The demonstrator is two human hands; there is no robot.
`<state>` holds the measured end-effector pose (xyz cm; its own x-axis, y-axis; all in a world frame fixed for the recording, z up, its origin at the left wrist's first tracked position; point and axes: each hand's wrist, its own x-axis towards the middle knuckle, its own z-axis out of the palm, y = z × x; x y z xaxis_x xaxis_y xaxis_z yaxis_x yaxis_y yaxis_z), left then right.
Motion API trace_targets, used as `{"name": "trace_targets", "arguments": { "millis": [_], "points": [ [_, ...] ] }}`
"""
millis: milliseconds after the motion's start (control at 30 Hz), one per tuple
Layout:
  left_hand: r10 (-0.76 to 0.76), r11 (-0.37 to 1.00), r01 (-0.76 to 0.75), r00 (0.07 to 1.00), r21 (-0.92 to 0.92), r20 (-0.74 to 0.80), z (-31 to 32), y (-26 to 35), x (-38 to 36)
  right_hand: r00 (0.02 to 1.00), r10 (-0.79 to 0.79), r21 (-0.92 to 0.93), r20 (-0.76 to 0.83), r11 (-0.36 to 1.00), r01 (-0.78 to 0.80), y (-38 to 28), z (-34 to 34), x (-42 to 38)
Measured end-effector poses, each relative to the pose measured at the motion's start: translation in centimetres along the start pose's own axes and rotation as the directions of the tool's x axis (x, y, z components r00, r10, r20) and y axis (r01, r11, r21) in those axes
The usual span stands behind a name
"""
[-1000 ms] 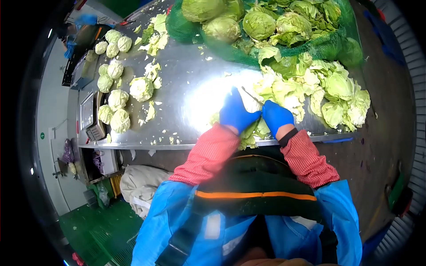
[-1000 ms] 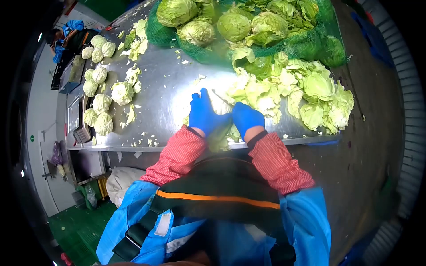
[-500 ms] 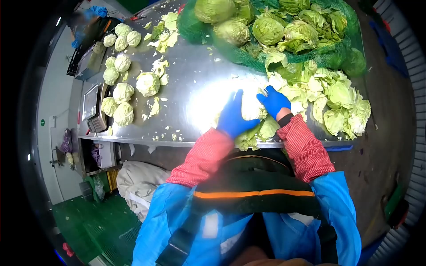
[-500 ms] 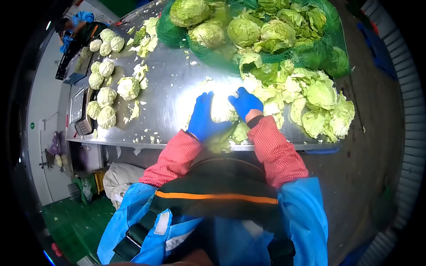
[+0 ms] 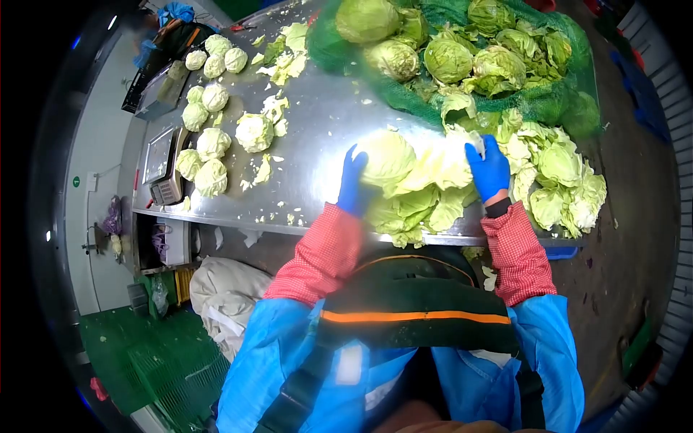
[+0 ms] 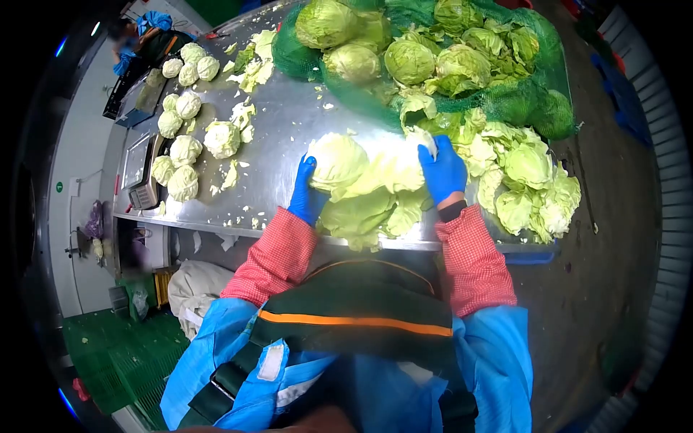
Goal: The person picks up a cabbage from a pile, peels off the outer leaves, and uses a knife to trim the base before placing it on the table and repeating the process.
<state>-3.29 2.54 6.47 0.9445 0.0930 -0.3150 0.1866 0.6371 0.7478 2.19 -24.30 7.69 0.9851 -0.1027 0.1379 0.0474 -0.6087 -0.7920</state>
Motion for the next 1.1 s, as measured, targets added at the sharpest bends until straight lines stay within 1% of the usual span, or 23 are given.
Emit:
{"name": "trace_targets", "arguments": {
  "millis": [33, 133, 167, 267, 333, 367, 400, 467, 533, 567, 600, 633, 667, 700, 733, 767, 800, 900, 933, 967, 1000, 1067, 1100],
  "points": [
    [-0.082, 0.995, 0.085, 0.996, -0.059, 0.044, 0.8, 0.5, 0.1, 1.0, 0.0, 0.044, -0.023, 0.999, 0.001, 0.0, -0.3, 0.5],
    [-0.225, 0.911, 0.217, 0.974, -0.35, 0.018, 4.0, 1.1, -1.3, 0.992, 0.048, 0.015, -0.12, 0.999, -0.046, 0.0, -1.3, 1.4],
    [-0.175, 0.918, 0.178, 0.984, -0.355, 0.042, 4.3, 1.1, -1.3, 0.994, 0.085, -0.059, -0.068, 0.994, -0.089, 1.1, -1.7, 2.1],
    [-0.175, 0.89, 0.268, 0.948, -0.369, 0.265, 4.1, 1.4, -1.1, 0.964, -0.18, -0.316, -0.197, 0.942, 0.111, 0.0, -1.8, 1.5],
    [-0.138, 0.739, 0.479, 0.797, -0.475, 0.588, 4.3, 1.2, -0.7, 0.961, -0.266, -0.243, -0.07, 0.939, 0.242, -4.7, -2.5, -0.7],
    [-0.193, 0.802, 0.373, 0.901, -0.467, 0.388, 5.1, 1.1, -1.0, 0.962, -0.264, -0.183, 0.065, 0.945, 0.271, -6.9, -2.5, -1.7],
    [-0.219, 0.862, 0.271, 0.961, -0.429, 0.168, 5.7, 1.0, -1.1, 0.944, -0.264, -0.12, 0.197, 0.949, 0.291, -8.6, -2.2, -2.7],
    [-0.179, 0.883, 0.259, 0.957, -0.393, 0.228, 4.6, -0.3, 0.0, 0.86, -0.383, -0.229, 0.338, 0.853, 0.469, -10.3, -1.5, -4.0],
    [-0.172, 0.893, 0.252, 0.957, -0.374, 0.234, 4.6, -0.5, 0.3, 0.735, -0.651, -0.06, 0.189, 0.74, 0.67, -6.5, 1.1, -5.0],
    [-0.185, 0.892, 0.253, 0.961, -0.374, 0.207, 5.7, 0.3, -0.3, 0.778, -0.58, 0.032, 0.242, 0.806, 0.591, -6.6, 0.4, -5.8],
    [-0.2, 0.892, 0.254, 0.964, -0.375, 0.176, 6.1, 0.7, -0.8, 0.796, -0.584, 0.201, 0.162, 0.809, 0.553, -5.1, 1.3, -6.4],
    [-0.133, 0.928, 0.184, 0.976, -0.324, 0.173, 4.6, -0.3, 0.2, 0.791, -0.555, 0.217, 0.256, 0.831, 0.513, -4.7, 0.3, -6.9],
    [-0.161, 0.907, 0.207, 0.975, -0.367, 0.152, 4.7, 0.3, -0.1, 0.777, -0.526, 0.227, 0.347, 0.851, 0.474, -4.2, -0.8, -6.9],
    [-0.186, 0.883, 0.224, 0.974, -0.412, 0.133, 4.9, 1.0, -0.5, 0.833, -0.367, 0.218, 0.414, 0.928, 0.301, -3.2, -1.2, -6.5],
    [-0.214, 0.857, 0.242, 0.97, -0.455, 0.113, 4.9, 1.5, -0.9, 0.856, -0.197, 0.194, 0.478, 0.974, 0.116, -3.3, -1.6, -6.1],
    [-0.21, 0.842, 0.245, 0.969, -0.48, 0.126, 4.3, 1.3, -0.7, 0.893, -0.091, 0.239, 0.441, 0.971, -0.019, -4.3, -2.5, -5.3],
    [-0.202, 0.836, 0.25, 0.968, -0.489, 0.149, 4.4, 1.3, -0.7, 0.932, -0.113, 0.168, 0.344, 0.984, 0.057, -4.0, -2.2, -4.6],
    [-0.19, 0.814, 0.291, 0.951, -0.503, 0.243, 4.8, 1.0, -0.9, 0.937, -0.272, 0.032, 0.218, 0.962, 0.271, -7.9, -1.2, -3.6],
    [-0.183, 0.805, 0.315, 0.938, -0.502, 0.295, 5.0, 0.8, -0.7, 0.932, -0.308, -0.045, 0.19, 0.946, 0.322, -9.0, -0.7, -3.5],
    [-0.174, 0.796, 0.338, 0.922, -0.502, 0.345, 5.1, 0.6, -0.4, 0.938, -0.261, -0.081, 0.229, 0.955, 0.285, -11.2, -1.2, -3.2],
    [-0.153, 0.762, 0.366, 0.904, -0.534, 0.4, 4.8, 0.2, -0.3, 0.933, -0.283, -0.17, 0.223, 0.931, 0.323, -11.2, -0.4, -3.0],
    [-0.095, 0.691, 0.416, 0.863, -0.592, 0.496, 5.0, 0.1, -0.6, 0.886, -0.455, -0.163, 0.092, 0.87, 0.464, -10.3, 0.6, -2.9],
    [-0.146, 0.809, 0.321, 0.921, -0.493, 0.36, 5.8, 0.3, -1.2, 0.852, -0.524, -0.142, -0.018, 0.844, 0.516, -9.2, 1.1, -2.7]
  ]
}}
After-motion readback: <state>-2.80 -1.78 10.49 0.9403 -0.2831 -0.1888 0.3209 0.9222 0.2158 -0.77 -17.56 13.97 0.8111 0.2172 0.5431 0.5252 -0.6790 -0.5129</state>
